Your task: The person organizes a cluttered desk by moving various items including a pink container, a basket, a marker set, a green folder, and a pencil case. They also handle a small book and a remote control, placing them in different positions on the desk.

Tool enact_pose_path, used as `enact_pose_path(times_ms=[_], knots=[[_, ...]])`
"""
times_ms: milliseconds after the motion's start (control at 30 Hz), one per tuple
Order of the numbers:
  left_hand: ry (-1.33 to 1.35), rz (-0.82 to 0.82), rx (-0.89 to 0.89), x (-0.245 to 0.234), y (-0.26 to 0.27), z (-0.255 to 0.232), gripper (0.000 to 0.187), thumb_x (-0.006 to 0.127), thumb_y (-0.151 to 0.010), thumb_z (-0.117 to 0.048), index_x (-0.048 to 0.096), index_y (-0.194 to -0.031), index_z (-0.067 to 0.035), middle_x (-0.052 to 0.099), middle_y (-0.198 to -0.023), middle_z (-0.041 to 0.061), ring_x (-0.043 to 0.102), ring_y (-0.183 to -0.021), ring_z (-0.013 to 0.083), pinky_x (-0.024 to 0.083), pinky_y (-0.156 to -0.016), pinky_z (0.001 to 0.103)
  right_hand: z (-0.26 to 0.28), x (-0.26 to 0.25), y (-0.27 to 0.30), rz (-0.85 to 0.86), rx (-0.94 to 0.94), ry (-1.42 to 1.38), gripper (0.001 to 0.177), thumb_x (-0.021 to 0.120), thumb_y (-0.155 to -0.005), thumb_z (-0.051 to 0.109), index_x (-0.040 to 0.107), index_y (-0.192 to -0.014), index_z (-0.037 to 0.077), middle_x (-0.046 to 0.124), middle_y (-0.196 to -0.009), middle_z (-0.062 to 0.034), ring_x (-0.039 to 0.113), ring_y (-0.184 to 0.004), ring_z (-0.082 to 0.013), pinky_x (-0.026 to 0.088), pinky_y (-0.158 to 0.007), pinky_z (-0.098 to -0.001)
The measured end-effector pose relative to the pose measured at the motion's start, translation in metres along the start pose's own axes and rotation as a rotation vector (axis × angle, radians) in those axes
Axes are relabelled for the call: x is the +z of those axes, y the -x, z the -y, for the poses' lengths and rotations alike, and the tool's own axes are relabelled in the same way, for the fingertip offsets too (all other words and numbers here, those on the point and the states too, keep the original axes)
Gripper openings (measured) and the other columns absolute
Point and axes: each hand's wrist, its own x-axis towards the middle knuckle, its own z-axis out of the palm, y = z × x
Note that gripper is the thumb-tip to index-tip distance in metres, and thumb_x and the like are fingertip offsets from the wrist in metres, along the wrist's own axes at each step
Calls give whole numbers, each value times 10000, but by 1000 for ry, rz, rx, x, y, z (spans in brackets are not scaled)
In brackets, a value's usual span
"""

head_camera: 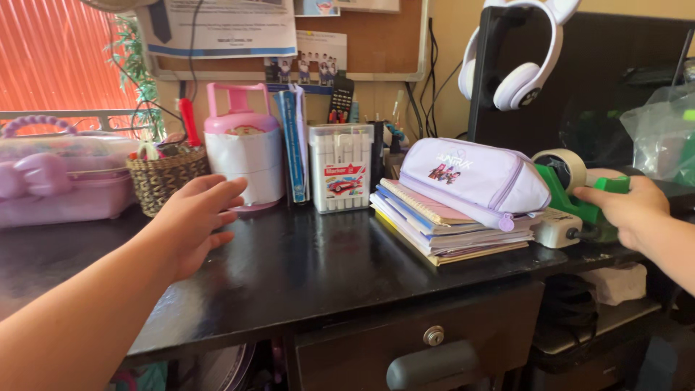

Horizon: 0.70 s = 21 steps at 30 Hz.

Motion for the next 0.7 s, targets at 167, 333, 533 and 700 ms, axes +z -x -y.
enact_pose_path(times_ms=[167,333,533,700], knots=[[35,39,-57,5,-7,13,655,688,-839,-427,550,-1419,-155,617,-1353,75,507,-1273,278,407,-1030,492,12,4,4,-8,-2,-225,440,785,-910,39,639,-1316,-48,700,-1185,-196,730,-914,-239,614,-780,-371],[93,53,-112,4,-7,20,602,689,-834,-410,570,-1378,-180,625,-1333,54,521,-1275,263,404,-1048,485,73,-36,9,-66,172,-200,605,739,-947,47,396,-1436,-52,637,-1154,-249,720,-922,-306,602,-795,-461],[137,102,-118,18,-7,25,596,694,-841,-410,577,-1375,-170,619,-1302,57,523,-1242,270,422,-1008,486,110,-102,7,5,33,-336,462,728,-950,54,478,-1330,-27,659,-1116,-207,715,-943,-288,600,-856,-459],[197,247,-52,46,-5,5,576,678,-837,-423,583,-1348,-173,628,-1327,79,547,-1209,274,429,-981,476,158,-134,31,190,-178,-445,343,718,-952,60,546,-1242,-7,678,-1084,-171,711,-961,-273,598,-906,-458]])
